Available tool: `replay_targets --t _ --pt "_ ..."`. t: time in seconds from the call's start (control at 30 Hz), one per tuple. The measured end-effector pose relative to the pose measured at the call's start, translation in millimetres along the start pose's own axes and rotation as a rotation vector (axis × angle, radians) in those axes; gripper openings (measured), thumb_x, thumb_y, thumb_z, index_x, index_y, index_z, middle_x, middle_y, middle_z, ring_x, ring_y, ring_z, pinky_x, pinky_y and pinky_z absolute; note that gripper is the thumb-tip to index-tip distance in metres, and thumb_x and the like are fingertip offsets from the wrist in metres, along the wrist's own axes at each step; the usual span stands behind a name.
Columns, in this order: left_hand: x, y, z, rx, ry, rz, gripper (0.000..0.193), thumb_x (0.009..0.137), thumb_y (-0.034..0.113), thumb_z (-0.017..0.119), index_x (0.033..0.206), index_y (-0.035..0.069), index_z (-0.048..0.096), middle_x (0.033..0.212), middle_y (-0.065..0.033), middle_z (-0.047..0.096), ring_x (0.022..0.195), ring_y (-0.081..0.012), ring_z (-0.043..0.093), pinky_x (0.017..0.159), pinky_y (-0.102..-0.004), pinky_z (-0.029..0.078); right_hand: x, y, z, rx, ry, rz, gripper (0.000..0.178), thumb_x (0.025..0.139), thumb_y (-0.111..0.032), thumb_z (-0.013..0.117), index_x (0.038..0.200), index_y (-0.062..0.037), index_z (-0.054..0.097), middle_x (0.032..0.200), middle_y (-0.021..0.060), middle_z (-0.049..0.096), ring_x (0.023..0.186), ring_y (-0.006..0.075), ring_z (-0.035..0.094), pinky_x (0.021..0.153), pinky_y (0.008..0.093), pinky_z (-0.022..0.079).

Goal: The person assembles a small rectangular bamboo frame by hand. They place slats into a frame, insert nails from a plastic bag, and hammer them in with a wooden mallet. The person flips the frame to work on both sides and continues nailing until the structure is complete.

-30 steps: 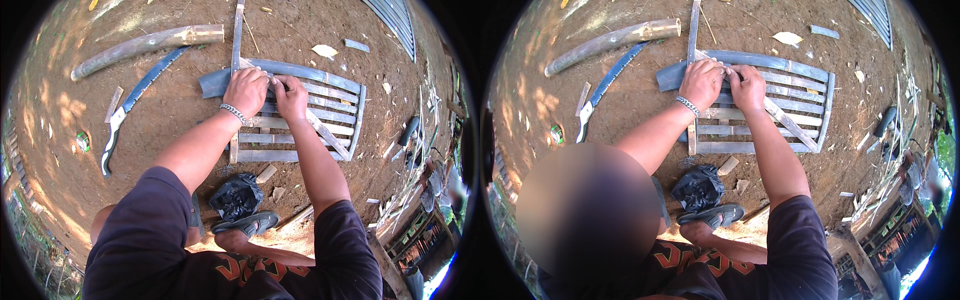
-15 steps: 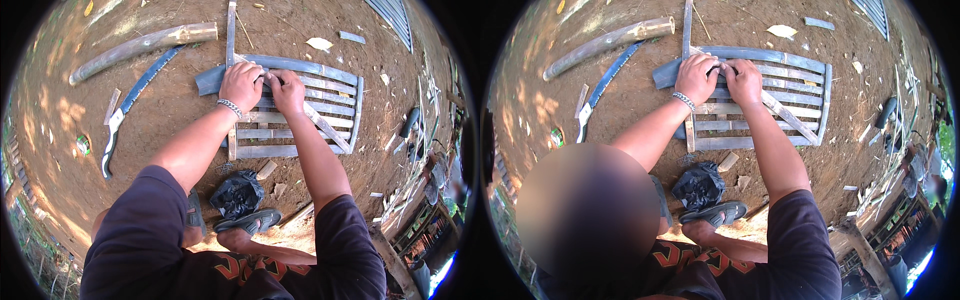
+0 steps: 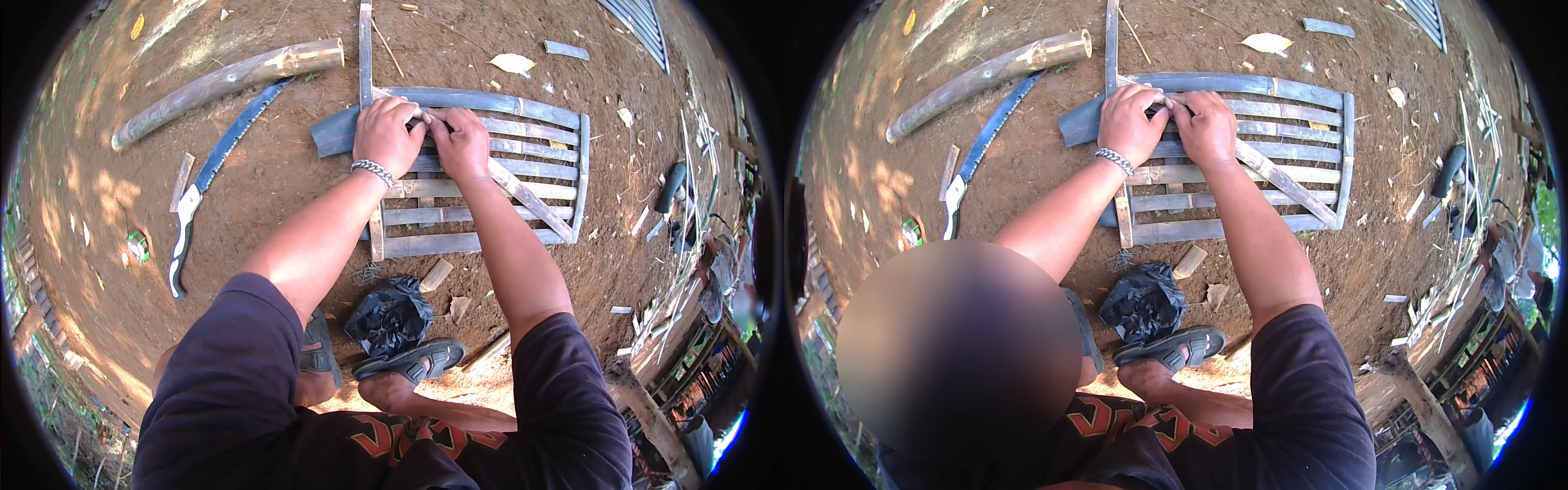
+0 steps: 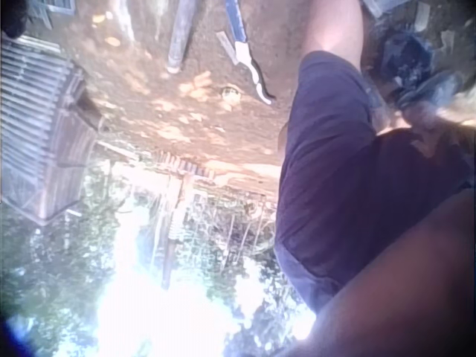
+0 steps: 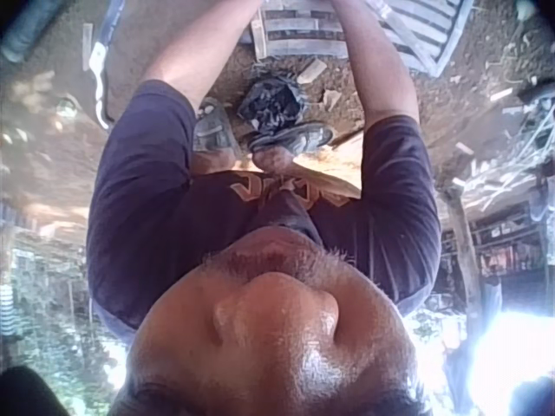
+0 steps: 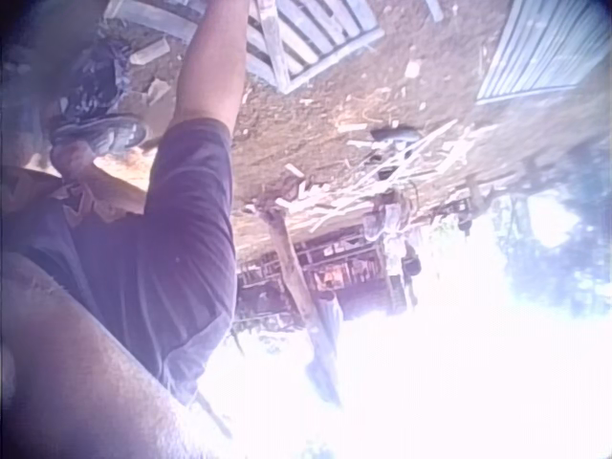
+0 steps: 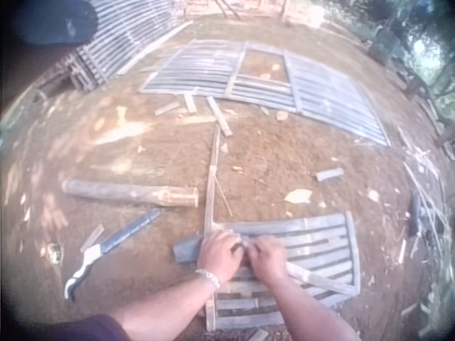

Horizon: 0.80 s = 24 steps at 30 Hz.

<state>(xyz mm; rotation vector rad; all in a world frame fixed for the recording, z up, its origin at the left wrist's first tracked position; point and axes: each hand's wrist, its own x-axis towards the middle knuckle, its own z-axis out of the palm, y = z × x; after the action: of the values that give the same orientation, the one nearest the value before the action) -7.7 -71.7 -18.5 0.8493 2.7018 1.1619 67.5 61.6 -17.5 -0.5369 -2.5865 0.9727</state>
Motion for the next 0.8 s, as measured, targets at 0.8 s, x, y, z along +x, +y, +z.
replay_targets --t 0.8 --pt "3 -8 3 -0.092 0.043 0.058 0.011 0.085 0.012 0.071 0.091 0.005 0.078 0.102 -0.0087 0.076 0.103 -0.0294 0.07 0.095 -0.0408 0.052 -3 8 -14 0.009 -0.042 -0.053 0.013 0.082 -0.007 0.077 0.094 -0.0056 0.076 0.11 0.0129 0.07 0.108 0.033 0.064 0.097 0.0441 0.051"
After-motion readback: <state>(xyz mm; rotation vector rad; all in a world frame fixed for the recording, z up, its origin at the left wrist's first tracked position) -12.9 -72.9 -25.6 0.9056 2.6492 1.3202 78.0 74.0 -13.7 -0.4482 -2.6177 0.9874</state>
